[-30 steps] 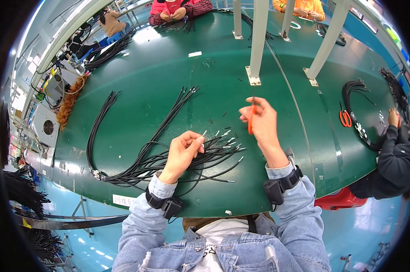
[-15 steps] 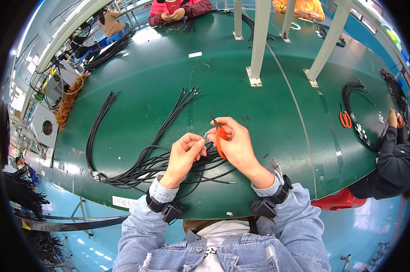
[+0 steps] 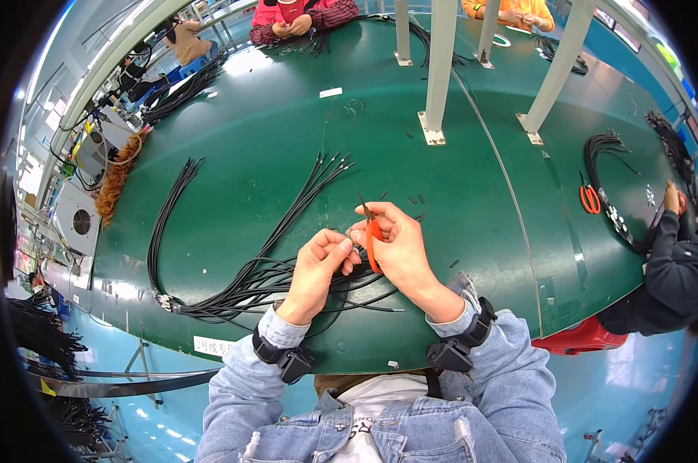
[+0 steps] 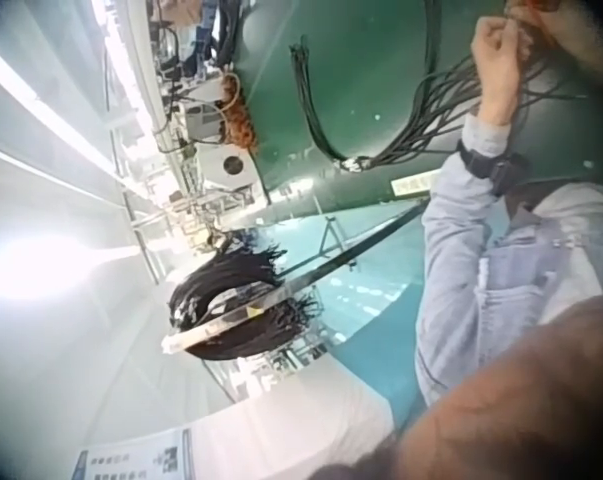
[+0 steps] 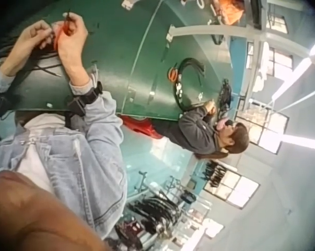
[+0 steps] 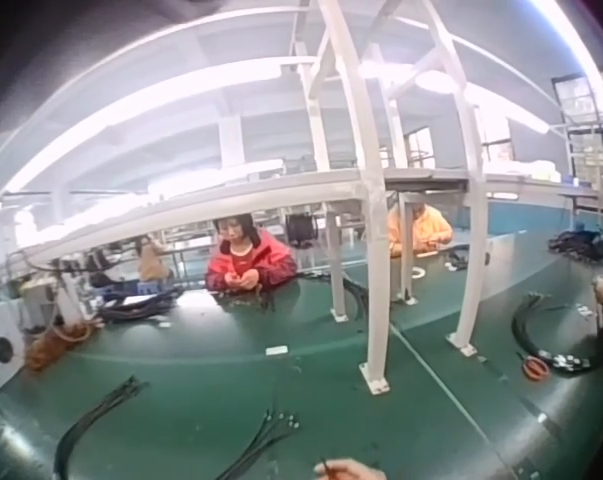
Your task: The person picks up a wire and slides a small tube over its end, then trims the wire using shears. They repeat this process for several wires, handling them one at a time.
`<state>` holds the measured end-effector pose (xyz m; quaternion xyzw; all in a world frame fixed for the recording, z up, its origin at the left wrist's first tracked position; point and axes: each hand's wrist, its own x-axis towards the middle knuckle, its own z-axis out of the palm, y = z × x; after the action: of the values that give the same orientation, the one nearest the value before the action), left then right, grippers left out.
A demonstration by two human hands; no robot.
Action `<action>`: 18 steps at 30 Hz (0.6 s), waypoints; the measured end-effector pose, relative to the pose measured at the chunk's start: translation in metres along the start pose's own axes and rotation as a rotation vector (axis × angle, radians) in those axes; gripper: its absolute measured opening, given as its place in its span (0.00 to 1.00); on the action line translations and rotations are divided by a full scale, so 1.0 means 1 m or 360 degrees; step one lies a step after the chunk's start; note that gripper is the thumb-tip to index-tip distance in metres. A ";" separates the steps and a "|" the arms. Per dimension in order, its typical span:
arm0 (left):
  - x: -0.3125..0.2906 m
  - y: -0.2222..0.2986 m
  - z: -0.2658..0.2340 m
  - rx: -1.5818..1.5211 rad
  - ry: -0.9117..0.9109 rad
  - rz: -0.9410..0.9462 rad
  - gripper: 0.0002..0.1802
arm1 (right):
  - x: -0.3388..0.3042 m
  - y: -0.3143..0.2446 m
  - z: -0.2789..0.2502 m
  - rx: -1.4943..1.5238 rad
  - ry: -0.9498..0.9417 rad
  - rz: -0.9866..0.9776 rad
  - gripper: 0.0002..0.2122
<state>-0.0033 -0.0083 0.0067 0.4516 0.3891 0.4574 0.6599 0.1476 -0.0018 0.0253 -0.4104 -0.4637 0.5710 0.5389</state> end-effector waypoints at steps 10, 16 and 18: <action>0.001 0.000 0.004 -0.0056 0.0067 0.0058 0.06 | 0.000 0.004 -0.002 -0.0066 -0.0017 -0.0025 0.15; 0.000 0.003 0.004 -0.0181 0.0035 -0.0036 0.08 | -0.001 0.006 -0.001 -0.0032 -0.0031 -0.0036 0.15; 0.000 0.002 0.003 -0.0195 0.0037 -0.0051 0.08 | -0.001 0.006 0.000 -0.0019 -0.0023 -0.0036 0.15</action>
<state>-0.0012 -0.0088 0.0096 0.3987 0.3751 0.4751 0.6889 0.1462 -0.0030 0.0189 -0.4043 -0.4755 0.5650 0.5396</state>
